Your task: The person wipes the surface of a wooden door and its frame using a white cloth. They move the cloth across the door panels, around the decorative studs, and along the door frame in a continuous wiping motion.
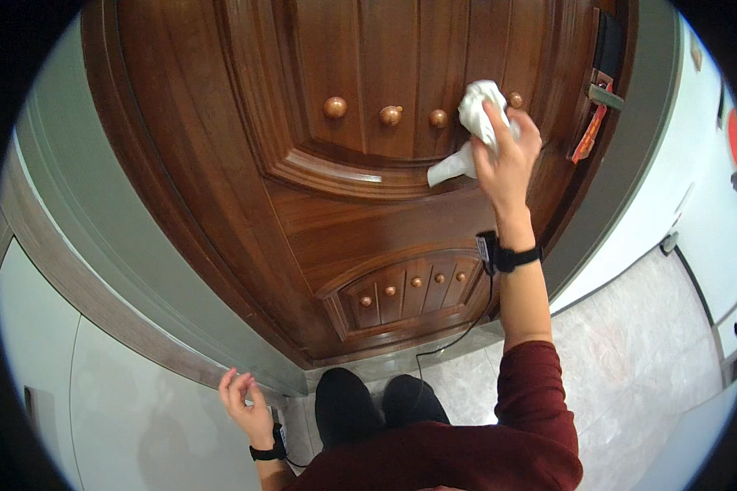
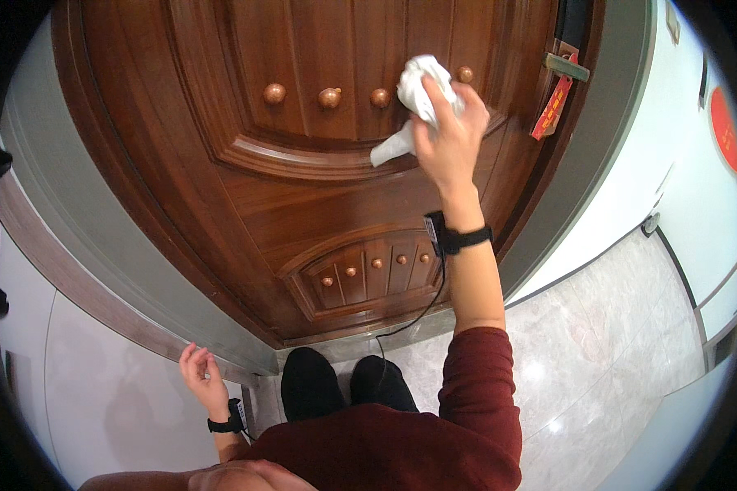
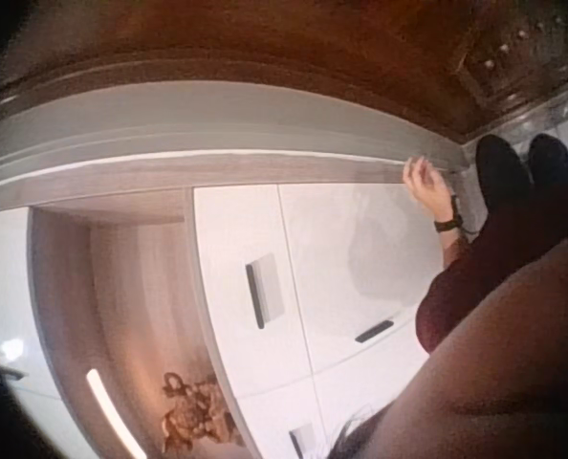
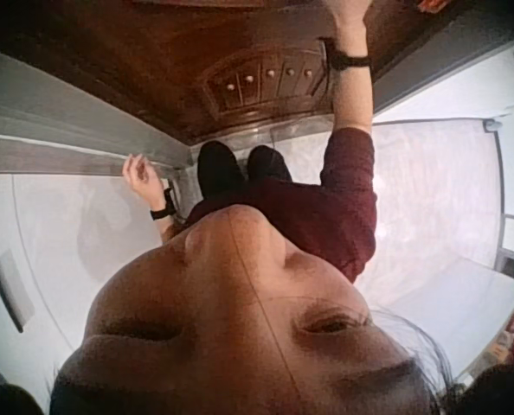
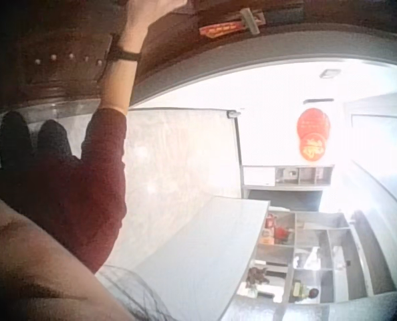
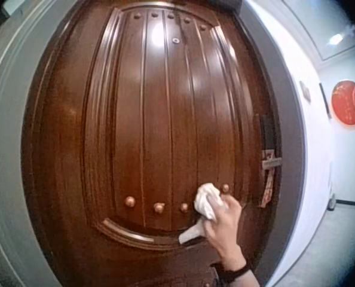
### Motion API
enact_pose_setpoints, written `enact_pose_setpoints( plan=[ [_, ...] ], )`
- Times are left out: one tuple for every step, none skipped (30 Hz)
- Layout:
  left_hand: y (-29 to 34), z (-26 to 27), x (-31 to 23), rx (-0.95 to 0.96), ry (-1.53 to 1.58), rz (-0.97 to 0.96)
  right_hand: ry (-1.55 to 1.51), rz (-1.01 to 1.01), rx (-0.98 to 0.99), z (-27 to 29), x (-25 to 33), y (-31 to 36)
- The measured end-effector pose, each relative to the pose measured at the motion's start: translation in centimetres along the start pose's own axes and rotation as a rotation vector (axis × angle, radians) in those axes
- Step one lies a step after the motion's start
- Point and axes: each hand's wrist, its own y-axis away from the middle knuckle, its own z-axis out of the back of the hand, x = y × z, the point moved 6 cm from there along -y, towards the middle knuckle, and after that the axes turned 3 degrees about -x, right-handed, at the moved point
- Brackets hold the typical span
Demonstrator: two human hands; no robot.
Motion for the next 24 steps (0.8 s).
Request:
enact_pose_setpoints(
  plan=[
    [0.2, -0.1, 0.1, 0.002, 0.009, 0.009, -0.009, 0.002, -0.004, -1.0, 0.5, -0.9],
    [0.3, -0.2, 0.3, 0.003, 0.044, 0.028, 0.008, 0.012, 0.007, -2.4, 1.2, -1.3],
    [0.3, -0.4, 0.4, 0.012, 0.034, 0.017, 0.045, 0.002, 0.060, -3.9, 1.8, -1.3],
    [0.3, -0.6, 0.6, 0.019, 0.050, 0.016, 0.116, 0.029, 0.017, -4.5, 2.4, -0.9],
    [0.4, -0.8, 0.7, 0.026, 0.095, 0.024, 0.121, 0.009, 0.002, -5.0, 2.6, -0.2],
    [0.4, -0.9, 0.9, 0.029, 0.071, 0.020, 0.077, -0.033, 0.020, -5.7, 2.7, 0.6],
    [0.5, -1.0, 1.0, 0.036, 0.072, 0.024, 0.030, -0.092, 0.034, -6.2, 2.6, 1.6],
    [0.5, -1.1, 1.1, 0.047, 0.102, 0.036, -0.038, -0.146, 0.029, -6.4, 2.6, 2.7],
    [0.5, -1.1, 1.1, 0.049, 0.074, 0.030, -0.050, -0.161, 0.045, -6.5, 2.7, 3.4],
    [0.5, -1.2, 1.1, 0.058, 0.074, 0.033, -0.060, -0.179, 0.063, -6.4, 2.9, 4.1],
    [0.6, -1.2, 1.1, 0.066, 0.100, 0.049, -0.070, -0.199, 0.084, -5.9, 3.1, 4.8],
    [0.6, -1.3, 1.0, 0.079, 0.073, 0.038, -0.069, -0.168, 0.148, -5.6, 3.7, 5.2],
    [0.6, -1.5, 1.0, 0.089, 0.078, 0.035, -0.066, -0.135, 0.208, -5.0, 4.2, 5.6],
    [0.4, -1.7, 0.9, 0.094, 0.086, 0.026, -0.139, -0.161, 0.356, -4.3, 4.4, 6.2],
    [0.3, -1.8, 0.8, 0.096, 0.080, 0.021, -0.218, -0.204, 0.482, -3.6, 4.4, 6.4],
    [0.2, -1.8, 0.8, 0.096, 0.071, 0.018, -0.198, -0.186, 0.429, -2.5, 4.1, 5.5],
    [0.1, -1.9, 0.9, 0.094, 0.083, 0.030, -0.193, -0.132, 0.352, -1.3, 3.8, 4.4],
    [0.0, -1.8, 0.8, 0.087, 0.068, 0.011, -0.158, -0.124, 0.205, -0.5, 2.6, 2.5],
    [0.0, -1.8, 0.8, 0.081, 0.073, 0.009, -0.108, -0.136, 0.102, 0.0, 1.3, 0.8],
    [-0.1, -1.7, 1.0, 0.076, 0.097, 0.017, -0.038, -0.096, 0.025, 0.1, 0.2, -0.8],
    [0.0, -1.5, 1.0, 0.070, 0.069, 0.005, 0.032, -0.054, -0.048, -0.1, -0.6, -2.0],
    [0.0, -1.4, 1.0, 0.062, 0.065, 0.003, 0.010, -0.070, 0.030, -1.4, -1.2, -2.5],
    [0.1, -1.4, 1.1, 0.051, 0.089, 0.011, -0.007, -0.091, 0.111, -2.6, -1.7, -2.4],
    [0.1, -1.4, 1.1, 0.051, 0.063, -0.004, 0.000, -0.160, 0.132, -3.6, -2.1, -1.8]
  ],
)
